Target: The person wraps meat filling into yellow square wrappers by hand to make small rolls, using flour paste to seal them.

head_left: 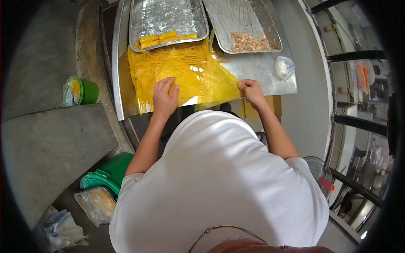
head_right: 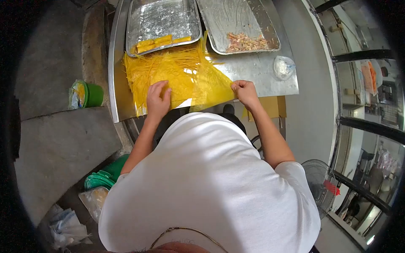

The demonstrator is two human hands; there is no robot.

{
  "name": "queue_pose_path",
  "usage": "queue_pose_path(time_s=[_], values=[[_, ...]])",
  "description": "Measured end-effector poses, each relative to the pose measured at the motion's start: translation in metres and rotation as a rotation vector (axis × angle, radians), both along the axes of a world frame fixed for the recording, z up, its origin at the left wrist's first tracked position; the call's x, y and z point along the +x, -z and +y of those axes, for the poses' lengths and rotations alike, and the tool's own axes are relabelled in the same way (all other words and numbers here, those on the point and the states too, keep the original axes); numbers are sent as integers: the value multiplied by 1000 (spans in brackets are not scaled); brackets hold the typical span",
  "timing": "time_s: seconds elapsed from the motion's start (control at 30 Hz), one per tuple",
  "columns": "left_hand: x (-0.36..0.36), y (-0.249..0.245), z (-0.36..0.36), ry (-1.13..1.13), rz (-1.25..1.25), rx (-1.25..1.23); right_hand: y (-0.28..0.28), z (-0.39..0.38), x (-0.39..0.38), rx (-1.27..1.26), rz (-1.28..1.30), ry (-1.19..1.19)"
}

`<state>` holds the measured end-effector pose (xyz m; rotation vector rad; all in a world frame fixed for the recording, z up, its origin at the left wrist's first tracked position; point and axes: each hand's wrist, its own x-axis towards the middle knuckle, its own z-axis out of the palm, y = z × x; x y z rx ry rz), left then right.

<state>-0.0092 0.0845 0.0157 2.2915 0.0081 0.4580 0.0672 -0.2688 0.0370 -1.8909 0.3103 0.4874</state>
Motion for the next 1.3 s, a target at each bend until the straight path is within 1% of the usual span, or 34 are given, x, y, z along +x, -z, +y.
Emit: queue_pose_path(time_s=[0.03,0.07,0.13,0.17,0.2,0.23,0.27,0.3,0.33,0.37,0.4,0.43,0.47,0.5,0.57,0.6,0.67,0.7,0.73,0.8,0.87,0.93,1.0,1.03,1.1,1.13,1.2,1.23,1.3], values=[[3,-5,-12,22,24,-57,5,-3,3,18,-30,-24],[8,-10,-26,8,23,-42,12,-7,7,38,-58,-50],[20,-19,-57,45,296,-191,20,-12,15,87,-14,-91],[26,-18,-72,22,295,-176,23,-16,20,119,30,-117],[34,-11,-86,5,241,-64,29,-20,24,138,31,-135],[39,-7,-98,-7,189,49,35,-23,27,61,-59,-191],[42,-3,-109,-20,193,69,40,-27,29,-15,-150,-243],[45,-1,-118,-54,191,186,35,-28,31,7,-150,-252],[48,2,-125,-89,189,304,22,-26,32,-53,-213,-300],[49,4,-130,-100,195,322,16,-28,33,-114,-275,-347],[50,4,-133,-140,253,273,22,-32,39,-95,-274,-358],[50,4,-136,-183,313,219,29,-36,44,-143,-453,-423],[50,5,-138,-203,322,226,36,-40,49,-190,-633,-490],[50,3,-138,-228,351,203,32,-41,51,-174,-628,-509],[51,1,-141,-314,372,119,24,-39,56,-138,-476,-456],[50,-1,-142,-336,379,122,21,-41,60,-125,-473,-475],[48,-4,-140,-391,364,-279,13,-41,64,-90,-435,-486],[49,-5,-138,-373,327,-476,8,-40,63,-89,-418,-477],[46,-6,-134,-380,324,-471,14,-38,63,-82,-421,-482],[42,-14,-126,-395,459,-777,32,-37,65,-44,-711,-481],[37,-18,-121,-420,435,-793,44,-33,66,-48,-739,-453],[36,-12,-108,-437,417,-812,40,-29,67,-57,-765,-418],[35,0,-86,-499,374,-686,33,-29,69,-20,-326,-346],[36,3,-74,-489,371,-689,32,-31,71,-49,-305,-343],[37,6,-46,-516,401,-388,32,-40,71,-90,-339,-337],[39,-6,-37,-504,395,-393,35,-46,74,-128,-368,-331],[38,-23,-26,-594,477,123,40,-61,75,-182,-352,-284],[36,-22,-21,-564,480,111,40,-70,76,-218,-325,-268],[34,-19,-19,-496,28,448,35,-85,72,-288,-302,-233]])
